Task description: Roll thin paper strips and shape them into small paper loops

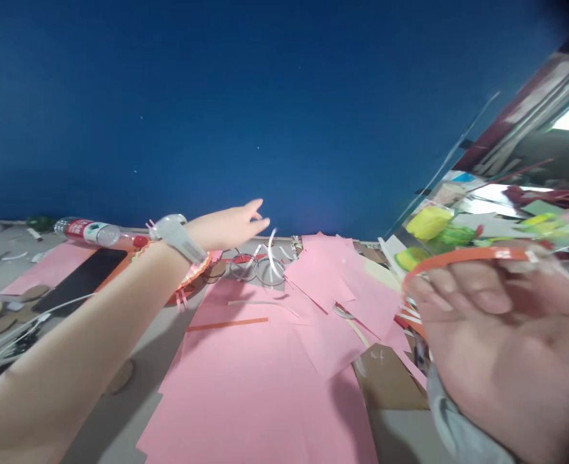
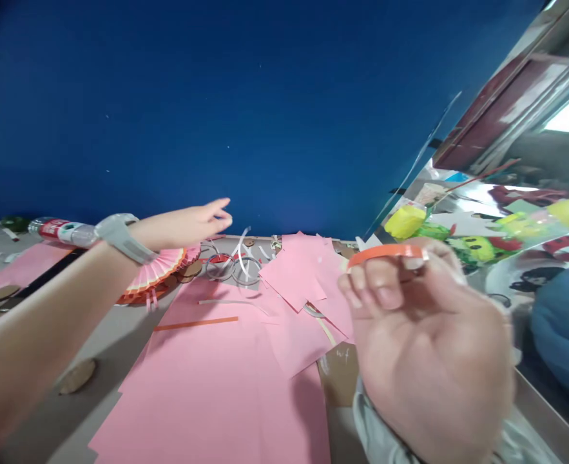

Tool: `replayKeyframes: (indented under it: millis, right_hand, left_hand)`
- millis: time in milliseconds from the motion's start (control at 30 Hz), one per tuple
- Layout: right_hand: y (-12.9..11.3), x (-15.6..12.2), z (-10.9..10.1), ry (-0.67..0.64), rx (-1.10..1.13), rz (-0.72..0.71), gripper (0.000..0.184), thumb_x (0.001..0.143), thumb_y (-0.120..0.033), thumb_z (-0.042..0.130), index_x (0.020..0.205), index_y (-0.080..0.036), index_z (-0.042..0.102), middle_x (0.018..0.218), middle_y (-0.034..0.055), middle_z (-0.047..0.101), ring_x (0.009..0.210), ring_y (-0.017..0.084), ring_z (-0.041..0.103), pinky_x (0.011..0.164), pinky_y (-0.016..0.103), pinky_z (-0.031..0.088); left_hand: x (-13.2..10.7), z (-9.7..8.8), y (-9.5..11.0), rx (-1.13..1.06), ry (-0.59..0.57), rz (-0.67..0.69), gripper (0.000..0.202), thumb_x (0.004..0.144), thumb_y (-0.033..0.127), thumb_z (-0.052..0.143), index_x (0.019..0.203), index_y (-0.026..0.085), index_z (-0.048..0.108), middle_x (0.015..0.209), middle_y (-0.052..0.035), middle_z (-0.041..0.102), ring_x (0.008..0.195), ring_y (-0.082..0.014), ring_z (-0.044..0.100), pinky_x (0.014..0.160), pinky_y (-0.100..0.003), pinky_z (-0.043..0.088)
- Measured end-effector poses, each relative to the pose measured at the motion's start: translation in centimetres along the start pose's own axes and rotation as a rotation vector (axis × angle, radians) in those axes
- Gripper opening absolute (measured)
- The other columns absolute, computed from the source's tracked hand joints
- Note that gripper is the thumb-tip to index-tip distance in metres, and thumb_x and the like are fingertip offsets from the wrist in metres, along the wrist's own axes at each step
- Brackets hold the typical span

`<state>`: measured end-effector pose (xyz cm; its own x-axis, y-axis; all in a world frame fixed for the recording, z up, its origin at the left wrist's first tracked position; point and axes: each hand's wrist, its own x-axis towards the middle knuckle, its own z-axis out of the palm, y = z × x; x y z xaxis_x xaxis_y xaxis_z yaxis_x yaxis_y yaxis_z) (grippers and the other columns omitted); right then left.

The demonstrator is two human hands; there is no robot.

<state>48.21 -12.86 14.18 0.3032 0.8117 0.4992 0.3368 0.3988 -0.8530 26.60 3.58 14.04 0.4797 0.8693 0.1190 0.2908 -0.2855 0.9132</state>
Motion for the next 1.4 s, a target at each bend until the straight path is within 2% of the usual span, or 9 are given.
replayKeyframes:
  millis: [67, 167, 267, 400, 667, 767, 867, 1067, 1400]
  right_hand:
    - [0.2, -0.6, 1.1, 0.099, 0.223, 0.12, 0.018, 0.089, -0.028, 0.034, 0.072, -0.026, 0.038, 0.058, -0.0025, 0.028, 0.049, 0.013, 0.031, 0.051, 0.033, 0.034]
    - [1.3, -2.0, 1.9, -0.1, 0.03, 0.077, 0.014, 0.089, -0.029, 0.038, 0.078, -0.025, 0.045, 0.059, -0.0012, 0.043, 0.055, 0.014, 0.044, 0.054, 0.03, 0.04]
    - [2.4, -3.6, 2.5, -0.416, -0.282, 0.038, 0.016, 0.091, -0.026, 0.036, 0.077, -0.024, 0.044, 0.065, -0.0012, 0.048, 0.059, 0.013, 0.049, 0.053, 0.025, 0.042]
    - [2.7, -5.6, 3.9, -0.561, -0.362, -0.091, 0.013, 0.087, -0.016, 0.034, 0.082, -0.022, 0.044, 0.072, 0.0001, 0.053, 0.067, 0.013, 0.054, 0.059, 0.025, 0.045]
    - [2.8, -7.5, 5.6, -0.772, -0.371, -0.326, 0.013, 0.082, -0.023, 0.053, 0.094, -0.021, 0.052, 0.086, 0.0031, 0.061, 0.08, 0.017, 0.055, 0.074, 0.029, 0.046]
    - [3.0, -7.4, 5.1, -0.707, -0.351, -0.343, 0.02, 0.081, -0.027, 0.056, 0.1, -0.021, 0.052, 0.091, 0.0042, 0.059, 0.087, 0.017, 0.054, 0.078, 0.027, 0.045]
    - [3.2, -7.1, 4.7, -0.619, -0.34, -0.263, 0.024, 0.085, -0.032, 0.051, 0.105, -0.019, 0.05, 0.101, 0.0075, 0.056, 0.099, 0.02, 0.05, 0.083, 0.031, 0.042]
    - [3.3, -6.7, 4.8, -0.9, -0.334, 0.172, 0.025, 0.092, -0.03, 0.037, 0.072, -0.021, 0.047, 0.069, -0.0026, 0.053, 0.066, 0.011, 0.051, 0.06, 0.022, 0.039]
    - [3.0, -6.5, 5.2, -0.951, -0.295, 0.362, 0.031, 0.091, -0.038, 0.037, 0.067, -0.019, 0.043, 0.064, -0.0034, 0.048, 0.06, 0.009, 0.045, 0.055, 0.02, 0.033]
  left_hand:
    - [-1.0, 0.9, 0.2, 0.079, -0.012, 0.048, 0.015, 0.078, 0.027, 0.058, 0.086, 0.015, 0.062, 0.086, -0.0022, 0.064, 0.081, -0.0158, 0.059, 0.074, -0.024, 0.043]
    - [-4.8, 2.3, 1.1, 0.096, -0.124, 0.123, 0.03, 0.09, 0.035, 0.04, 0.079, 0.018, 0.061, 0.077, -0.0002, 0.062, 0.076, -0.0142, 0.058, 0.074, -0.024, 0.044]
    - [-9.1, 3.3, 1.4, -0.039, -0.437, 0.092, 0.041, 0.096, 0.035, 0.024, 0.089, 0.019, 0.061, 0.081, -0.0025, 0.064, 0.076, -0.0137, 0.06, 0.074, -0.025, 0.046]
    - [-12.8, 3.7, 0.2, -0.046, -0.497, -0.04, 0.042, 0.096, 0.037, 0.024, 0.093, 0.02, 0.062, 0.086, -0.0024, 0.064, 0.08, -0.0132, 0.059, 0.076, -0.023, 0.045]
    - [-13.9, 4.0, -1.3, -0.059, -0.454, -0.01, 0.045, 0.095, 0.038, 0.022, 0.08, 0.017, 0.058, 0.076, -0.0011, 0.059, 0.072, -0.0128, 0.054, 0.071, -0.023, 0.042]
    - [-14.0, 4.0, -1.4, -0.022, -0.494, -0.061, 0.036, 0.093, 0.04, 0.034, 0.08, 0.017, 0.059, 0.074, -0.0001, 0.06, 0.07, -0.0123, 0.055, 0.068, -0.021, 0.042]
    - [-14.2, 4.2, -1.4, -0.011, -0.557, -0.076, 0.031, 0.091, 0.038, 0.041, 0.08, 0.017, 0.061, 0.072, 0.0002, 0.062, 0.066, -0.0113, 0.056, 0.065, -0.019, 0.042]
    - [-14.5, 4.9, -2.2, -0.045, -0.531, -0.155, 0.039, 0.094, 0.035, 0.033, 0.082, 0.016, 0.065, 0.078, -0.0011, 0.068, 0.069, -0.0105, 0.059, 0.067, -0.018, 0.045]
    - [-15.5, 5.0, -3.7, -0.117, -0.353, -0.337, 0.037, 0.095, 0.038, 0.029, 0.09, 0.019, 0.06, 0.075, 0.0012, 0.067, 0.068, -0.011, 0.06, 0.064, -0.019, 0.045]
